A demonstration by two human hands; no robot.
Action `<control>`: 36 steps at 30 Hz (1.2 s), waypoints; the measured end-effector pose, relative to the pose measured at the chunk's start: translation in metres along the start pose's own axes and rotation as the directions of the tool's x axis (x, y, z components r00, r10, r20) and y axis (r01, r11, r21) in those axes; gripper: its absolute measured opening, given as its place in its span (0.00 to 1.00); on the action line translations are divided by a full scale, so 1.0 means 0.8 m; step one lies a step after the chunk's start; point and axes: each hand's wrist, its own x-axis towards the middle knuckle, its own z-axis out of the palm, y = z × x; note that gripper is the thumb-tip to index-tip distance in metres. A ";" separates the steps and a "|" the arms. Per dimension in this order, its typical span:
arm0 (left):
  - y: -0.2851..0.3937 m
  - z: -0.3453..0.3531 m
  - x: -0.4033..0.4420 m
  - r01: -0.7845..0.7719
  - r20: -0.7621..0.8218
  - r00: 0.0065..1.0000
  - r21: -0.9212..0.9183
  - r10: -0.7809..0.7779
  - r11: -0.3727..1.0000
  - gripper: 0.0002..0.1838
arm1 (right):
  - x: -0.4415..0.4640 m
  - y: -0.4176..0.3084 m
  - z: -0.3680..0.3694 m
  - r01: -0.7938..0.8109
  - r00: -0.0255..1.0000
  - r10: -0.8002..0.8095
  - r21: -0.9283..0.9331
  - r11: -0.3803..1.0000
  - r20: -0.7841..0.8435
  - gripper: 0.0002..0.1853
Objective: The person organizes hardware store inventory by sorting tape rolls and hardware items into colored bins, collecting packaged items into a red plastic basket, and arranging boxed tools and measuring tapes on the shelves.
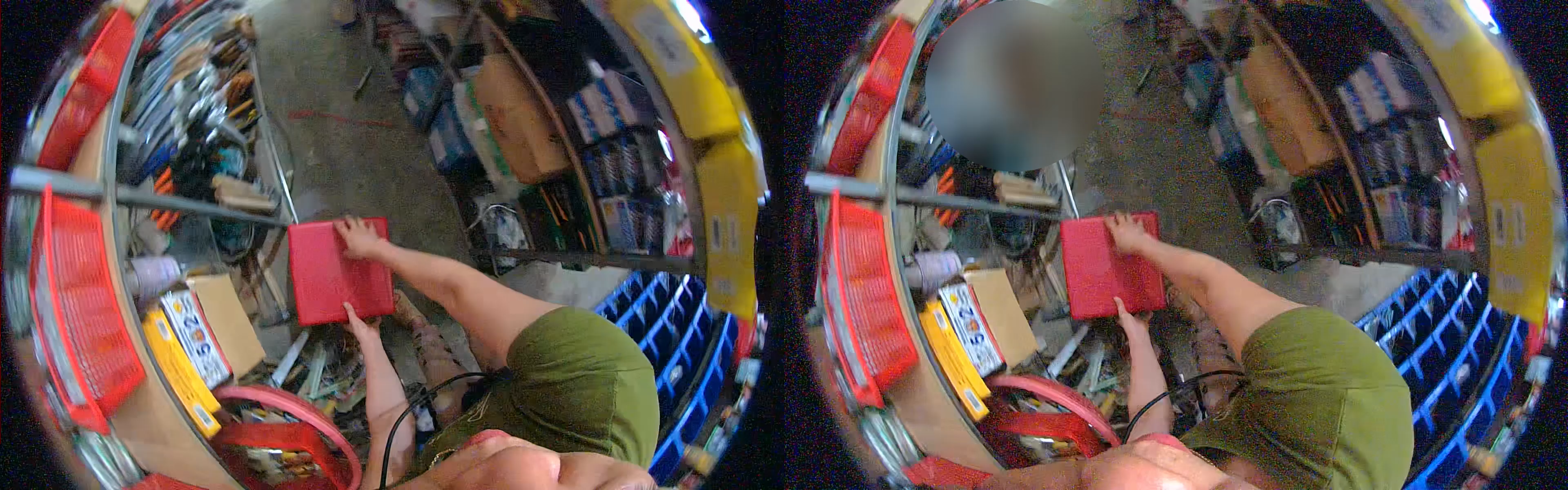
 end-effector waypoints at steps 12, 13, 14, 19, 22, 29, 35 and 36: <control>-0.004 0.057 -0.075 0.124 -0.244 0.970 0.481 -0.003 0.868 0.45 | -0.421 0.233 0.006 -0.354 0.935 0.349 0.212 0.911 0.062 0.21; -0.017 0.057 -0.063 0.106 -0.213 0.977 0.506 0.006 0.856 0.45 | -0.458 0.273 0.019 -0.375 0.925 0.374 0.309 0.874 0.064 0.21; -0.034 0.053 -0.031 -0.105 0.003 0.992 0.585 0.128 0.804 0.44 | -0.488 0.327 0.066 -0.289 0.934 0.318 0.180 0.940 -0.161 0.21; -0.074 0.217 -0.181 -0.528 0.545 0.832 0.722 0.102 0.447 0.38 | -0.652 0.340 0.044 -0.550 0.681 0.683 0.431 0.715 -0.264 0.21; -0.113 0.278 -0.242 -0.595 0.692 0.720 0.649 -0.045 0.474 0.36 | -0.721 0.322 0.066 -0.460 0.482 0.837 0.737 0.495 -0.260 0.19; -0.198 0.299 -0.239 -0.382 0.506 0.590 0.861 -0.629 0.335 0.25 | -0.822 0.235 0.144 -0.456 0.254 0.958 0.856 0.243 -0.137 0.19; -0.228 0.281 -0.192 -0.413 0.371 0.684 0.907 -0.628 0.086 0.16 | -0.899 0.100 0.200 -0.236 -0.246 0.968 0.967 -0.101 0.041 0.18; -0.228 0.284 -0.180 -0.434 0.357 0.685 0.900 -0.635 0.036 0.16 | -0.903 0.074 0.202 -0.208 -0.315 0.947 0.969 -0.136 0.065 0.17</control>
